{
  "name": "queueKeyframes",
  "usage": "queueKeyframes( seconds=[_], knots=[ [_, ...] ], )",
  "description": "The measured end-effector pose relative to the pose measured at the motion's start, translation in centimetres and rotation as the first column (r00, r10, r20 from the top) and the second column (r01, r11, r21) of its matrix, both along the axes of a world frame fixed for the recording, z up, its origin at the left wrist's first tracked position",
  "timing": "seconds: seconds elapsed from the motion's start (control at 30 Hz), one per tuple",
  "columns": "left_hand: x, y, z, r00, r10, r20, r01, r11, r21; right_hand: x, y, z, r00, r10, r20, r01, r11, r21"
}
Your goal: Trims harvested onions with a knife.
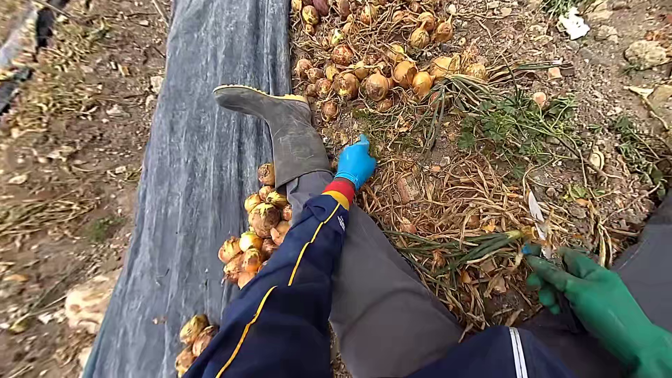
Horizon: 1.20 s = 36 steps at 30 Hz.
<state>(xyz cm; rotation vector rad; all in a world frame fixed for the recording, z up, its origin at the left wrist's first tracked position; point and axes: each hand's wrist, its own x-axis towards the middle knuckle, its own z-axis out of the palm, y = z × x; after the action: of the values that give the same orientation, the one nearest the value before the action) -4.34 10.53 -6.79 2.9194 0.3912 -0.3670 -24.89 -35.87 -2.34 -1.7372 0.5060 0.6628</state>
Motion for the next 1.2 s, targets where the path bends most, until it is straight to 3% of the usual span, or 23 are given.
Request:
queueKeyframes(
  seconds=[0.2,0.3,0.37,0.43,0.47,0.53,0.67,0.83,1.13,1.2],
  knots=[
    [-0.1,-1.0,-0.4,0.998,-0.008,0.059,0.006,0.999,0.047,-0.2,1.8,-0.1,0.999,0.038,0.031,-0.041,0.993,0.11],
    [-1.0,-3.2,1.6,0.992,0.119,0.038,-0.112,0.983,-0.143,1.2,2.4,1.3,0.997,0.048,0.066,-0.056,0.991,0.122],
    [-3.5,-6.6,3.8,0.978,0.209,0.024,-0.173,0.864,-0.473,1.9,2.8,2.4,0.996,0.061,0.068,-0.068,0.993,0.098],
    [-7.3,-10.6,5.7,0.975,0.218,-0.048,-0.168,0.575,-0.801,2.3,3.4,3.3,0.995,0.084,0.059,-0.087,0.995,0.043],
    [-9.4,-12.4,6.4,0.984,0.161,-0.076,-0.145,0.478,-0.866,2.3,3.7,3.5,0.994,0.101,0.05,-0.101,0.995,0.011],
    [-13.2,-15.4,7.4,0.997,0.032,-0.076,-0.082,0.413,-0.907,2.2,4.2,3.8,0.99,0.142,0.022,-0.141,0.989,-0.036],
    [-18.0,-19.3,8.1,0.995,-0.073,-0.068,-0.032,0.414,-0.91,1.4,4.9,3.9,0.977,0.211,-0.034,-0.213,0.975,-0.061],
    [-19.1,-20.0,8.5,0.976,-0.209,-0.069,0.046,0.499,-0.865,0.1,4.9,3.6,0.968,0.247,-0.05,-0.248,0.969,-0.017],
    [-20.3,-19.5,5.1,0.957,-0.244,-0.159,-0.062,0.36,-0.931,-1.7,5.5,2.7,0.946,0.297,-0.133,-0.288,0.954,0.078],
    [-20.8,-19.3,4.9,0.972,-0.198,-0.129,-0.024,0.457,-0.889,-2.2,5.9,2.1,0.93,0.344,-0.127,-0.335,0.938,0.083]
  ],
)
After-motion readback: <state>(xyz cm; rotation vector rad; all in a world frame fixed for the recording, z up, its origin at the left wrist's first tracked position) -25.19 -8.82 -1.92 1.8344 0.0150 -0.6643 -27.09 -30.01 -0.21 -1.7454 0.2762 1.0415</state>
